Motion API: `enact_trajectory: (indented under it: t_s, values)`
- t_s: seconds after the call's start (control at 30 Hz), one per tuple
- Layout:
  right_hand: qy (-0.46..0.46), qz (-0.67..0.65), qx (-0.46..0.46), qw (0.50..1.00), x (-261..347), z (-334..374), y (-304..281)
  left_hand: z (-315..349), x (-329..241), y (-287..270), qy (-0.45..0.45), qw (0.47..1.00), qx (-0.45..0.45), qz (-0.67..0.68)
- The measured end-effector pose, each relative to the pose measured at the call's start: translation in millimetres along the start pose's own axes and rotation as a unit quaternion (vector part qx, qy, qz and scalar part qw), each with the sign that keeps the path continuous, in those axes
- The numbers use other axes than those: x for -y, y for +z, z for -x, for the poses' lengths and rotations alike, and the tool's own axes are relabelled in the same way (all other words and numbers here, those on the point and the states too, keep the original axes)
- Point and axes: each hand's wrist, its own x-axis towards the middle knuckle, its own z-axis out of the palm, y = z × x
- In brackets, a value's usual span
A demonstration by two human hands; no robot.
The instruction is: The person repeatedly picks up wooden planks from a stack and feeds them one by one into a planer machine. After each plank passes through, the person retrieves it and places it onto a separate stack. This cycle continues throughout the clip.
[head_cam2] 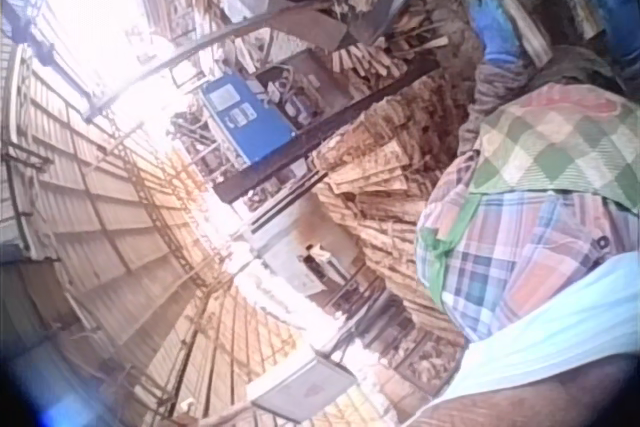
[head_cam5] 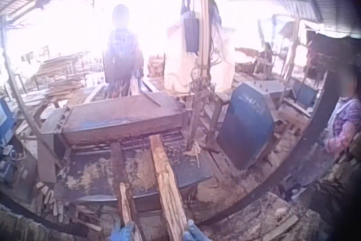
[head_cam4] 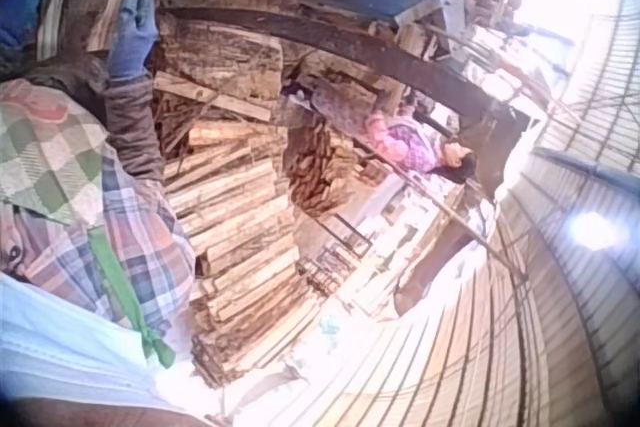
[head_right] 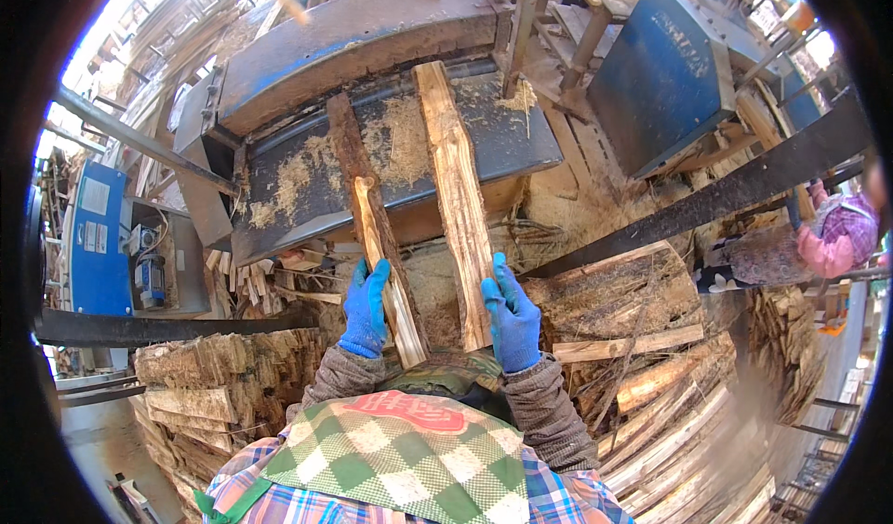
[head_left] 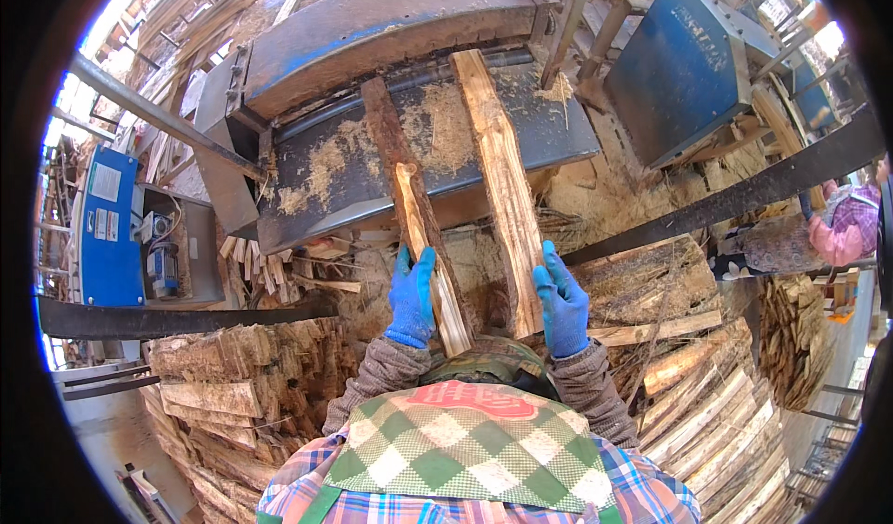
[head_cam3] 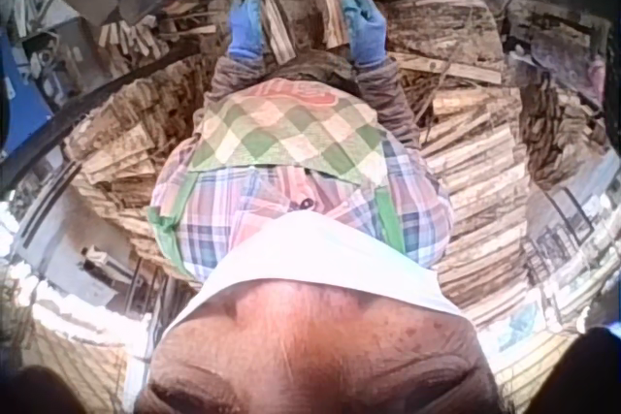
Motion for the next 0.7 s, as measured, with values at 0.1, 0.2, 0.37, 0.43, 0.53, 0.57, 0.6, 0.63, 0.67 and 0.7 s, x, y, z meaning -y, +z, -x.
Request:
enact_trajectory:
  t_s: [0.1, 0.2, 0.37, 0.43, 0.53, 0.57, 0.6, 0.63, 0.67, 0.7]
  values:
    - [0.009, -0.002, -0.005, 1.000, 9, -18, -8, 0, -3, 5, -0.034, 0.998, 0.023, 0.040]
    - [0.036, 0.015, -0.007, 0.999, 22, -41, -13, -3, -4, 6, -0.059, 0.997, 0.027, 0.043]
    - [-0.098, 0.152, -0.037, 0.983, -30, -77, -26, -11, 17, 12, -0.094, 0.991, -0.041, 0.088]
    - [-0.196, 0.288, -0.051, 0.936, -32, -115, -8, -13, 34, 7, -0.082, 0.990, -0.034, 0.106]
    - [-0.305, 0.227, -0.055, 0.923, -22, -180, 21, 0, 27, 17, -0.020, 0.995, -0.092, 0.013]
    - [-0.320, 0.263, -0.044, 0.909, -23, -202, 24, 1, 20, 20, -0.006, 0.996, -0.085, 0.028]
    - [-0.341, 0.288, -0.031, 0.894, -23, -225, 25, -6, 7, 23, 0.016, 0.996, -0.085, 0.038]
    - [-0.363, 0.313, -0.023, 0.877, -29, -247, 26, -19, -24, 34, 0.062, 0.995, -0.069, 0.038]
    - [-0.352, 0.279, -0.080, 0.890, -45, -270, 24, -41, -60, 42, 0.116, 0.991, -0.063, -0.003]
    - [-0.360, 0.378, -0.080, 0.849, -52, -288, 24, -57, -118, 53, 0.136, 0.987, -0.037, -0.072]
